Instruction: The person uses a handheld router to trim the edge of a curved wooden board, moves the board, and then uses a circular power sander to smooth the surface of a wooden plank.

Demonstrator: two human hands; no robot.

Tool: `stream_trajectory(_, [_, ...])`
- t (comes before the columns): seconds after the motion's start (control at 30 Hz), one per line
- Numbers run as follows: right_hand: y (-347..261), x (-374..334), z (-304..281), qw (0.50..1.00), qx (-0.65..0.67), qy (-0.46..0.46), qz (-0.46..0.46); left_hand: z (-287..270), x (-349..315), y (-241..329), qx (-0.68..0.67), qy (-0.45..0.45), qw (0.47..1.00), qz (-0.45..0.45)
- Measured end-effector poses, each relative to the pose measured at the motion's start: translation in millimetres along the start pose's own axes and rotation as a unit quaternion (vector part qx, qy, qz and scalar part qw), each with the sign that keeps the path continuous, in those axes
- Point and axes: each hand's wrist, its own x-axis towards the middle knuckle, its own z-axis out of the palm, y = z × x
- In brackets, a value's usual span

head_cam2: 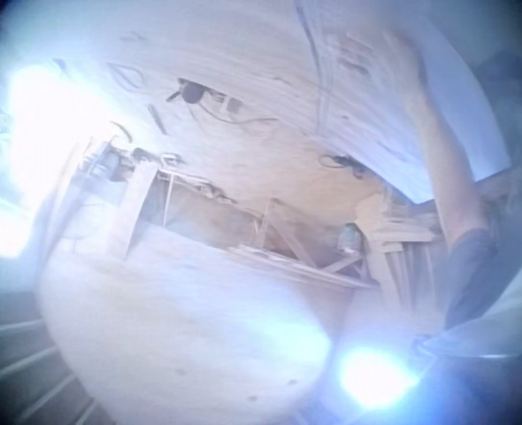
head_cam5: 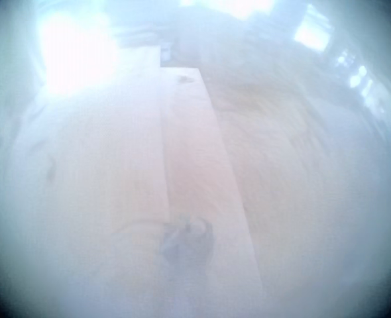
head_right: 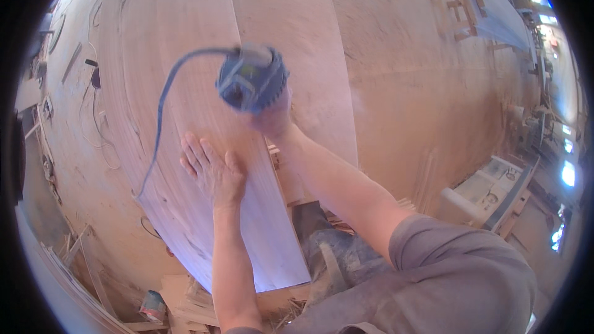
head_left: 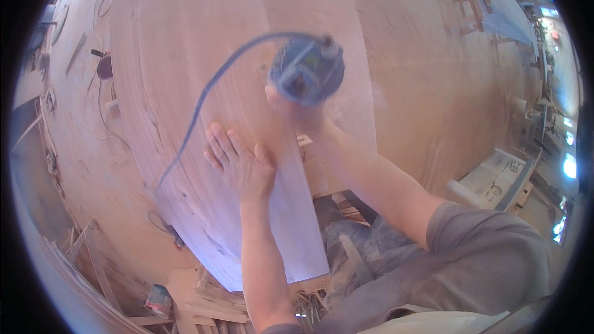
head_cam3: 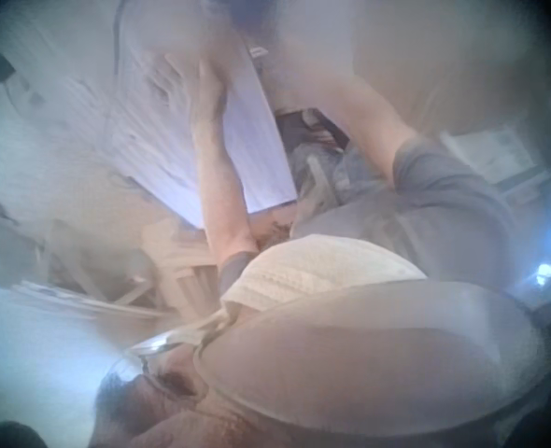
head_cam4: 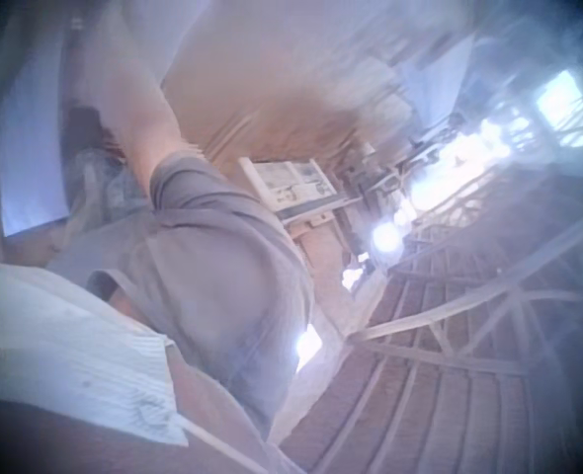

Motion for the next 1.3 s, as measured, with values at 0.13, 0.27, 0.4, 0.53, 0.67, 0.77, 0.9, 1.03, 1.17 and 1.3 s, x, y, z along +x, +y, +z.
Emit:
stream_trajectory(0.13, [4.4, 81.0, 6.6, 0.923, -0.324, 0.052, -0.201, -0.7, 83.4, 36.7, -0.023, 0.039, 0.999, -0.007])
stream_trajectory(0.27, [13.9, 161.9, 27.2, 0.891, -0.359, 0.072, -0.270, 7.3, 146.0, 53.0, 0.006, 0.083, 0.994, -0.070])
stream_trajectory(0.4, [16.0, 225.9, 25.5, 0.935, -0.257, 0.068, -0.233, 12.0, 166.5, 62.4, 0.034, 0.076, 0.992, -0.092])
stream_trajectory(0.53, [10.3, 292.2, 33.2, 0.929, -0.337, 0.081, -0.131, 12.4, 170.9, 64.6, 0.047, 0.080, 0.991, -0.097])
stream_trajectory(0.67, [-30.2, 317.0, 45.2, 0.947, -0.266, 0.103, -0.152, 18.8, 164.8, 59.2, 0.059, 0.084, 0.991, -0.091])
stream_trajectory(0.77, [-20.6, 348.5, 47.7, 0.949, -0.254, 0.097, -0.158, 20.5, 163.9, 50.3, 0.073, 0.109, 0.989, -0.069])
stream_trajectory(0.9, [17.9, 409.0, 30.2, 0.954, -0.260, 0.069, -0.133, 28.7, 169.9, 49.9, 0.040, 0.130, 0.990, -0.031])
stream_trajectory(1.03, [36.8, 449.2, 35.8, 0.965, -0.243, 0.044, -0.085, 18.5, 167.0, 52.4, 0.049, 0.120, 0.991, -0.043])
stream_trajectory(1.17, [46.2, 483.7, 45.2, 0.967, -0.217, 0.045, -0.124, 13.5, 165.4, 45.4, 0.049, 0.118, 0.991, -0.041])
stream_trajectory(1.3, [56.6, 532.7, 33.9, 0.956, -0.236, 0.072, -0.162, 13.5, 175.3, 58.5, 0.034, 0.107, 0.993, -0.040])
